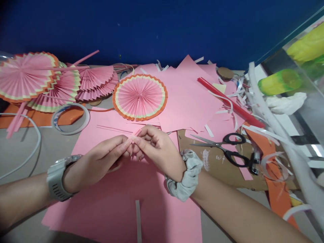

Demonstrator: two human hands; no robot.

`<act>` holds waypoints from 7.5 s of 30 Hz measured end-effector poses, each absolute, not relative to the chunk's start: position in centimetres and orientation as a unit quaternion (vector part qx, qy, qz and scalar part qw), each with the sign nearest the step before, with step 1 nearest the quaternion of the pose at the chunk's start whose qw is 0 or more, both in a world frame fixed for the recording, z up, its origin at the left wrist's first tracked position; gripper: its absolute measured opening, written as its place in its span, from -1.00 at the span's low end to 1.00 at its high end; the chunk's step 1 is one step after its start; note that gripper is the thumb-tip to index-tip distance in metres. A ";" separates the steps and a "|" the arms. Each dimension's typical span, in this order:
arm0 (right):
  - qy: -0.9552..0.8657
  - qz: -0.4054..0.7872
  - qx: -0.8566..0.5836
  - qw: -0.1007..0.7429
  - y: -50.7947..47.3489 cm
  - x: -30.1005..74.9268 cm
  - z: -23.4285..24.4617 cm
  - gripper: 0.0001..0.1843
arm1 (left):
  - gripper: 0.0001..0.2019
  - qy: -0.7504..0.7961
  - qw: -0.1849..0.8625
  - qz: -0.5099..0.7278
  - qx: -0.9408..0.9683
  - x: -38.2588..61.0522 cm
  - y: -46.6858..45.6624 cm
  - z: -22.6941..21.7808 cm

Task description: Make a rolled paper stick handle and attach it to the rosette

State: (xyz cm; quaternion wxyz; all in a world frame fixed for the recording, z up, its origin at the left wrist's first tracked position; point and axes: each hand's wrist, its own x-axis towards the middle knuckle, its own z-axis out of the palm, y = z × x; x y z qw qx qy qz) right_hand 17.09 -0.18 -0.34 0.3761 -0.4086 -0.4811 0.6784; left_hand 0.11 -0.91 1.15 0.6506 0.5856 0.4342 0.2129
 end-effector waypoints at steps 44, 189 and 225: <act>-0.528 0.661 -0.397 0.354 -0.1 17.3 -0.5 -0.82 | -0.68 0.433 0.632 0.191 0.614 0.1 -1.3 0.7; -0.636 0.560 -0.434 0.306 -0.2 17.5 -0.4 -0.69 | -0.66 0.404 0.659 0.157 0.615 0.2 -1.2 0.9; -0.606 0.585 -0.405 0.355 -0.2 17.5 -0.4 -0.69 | -0.70 0.379 0.677 0.168 0.608 -0.1 -1.2 0.6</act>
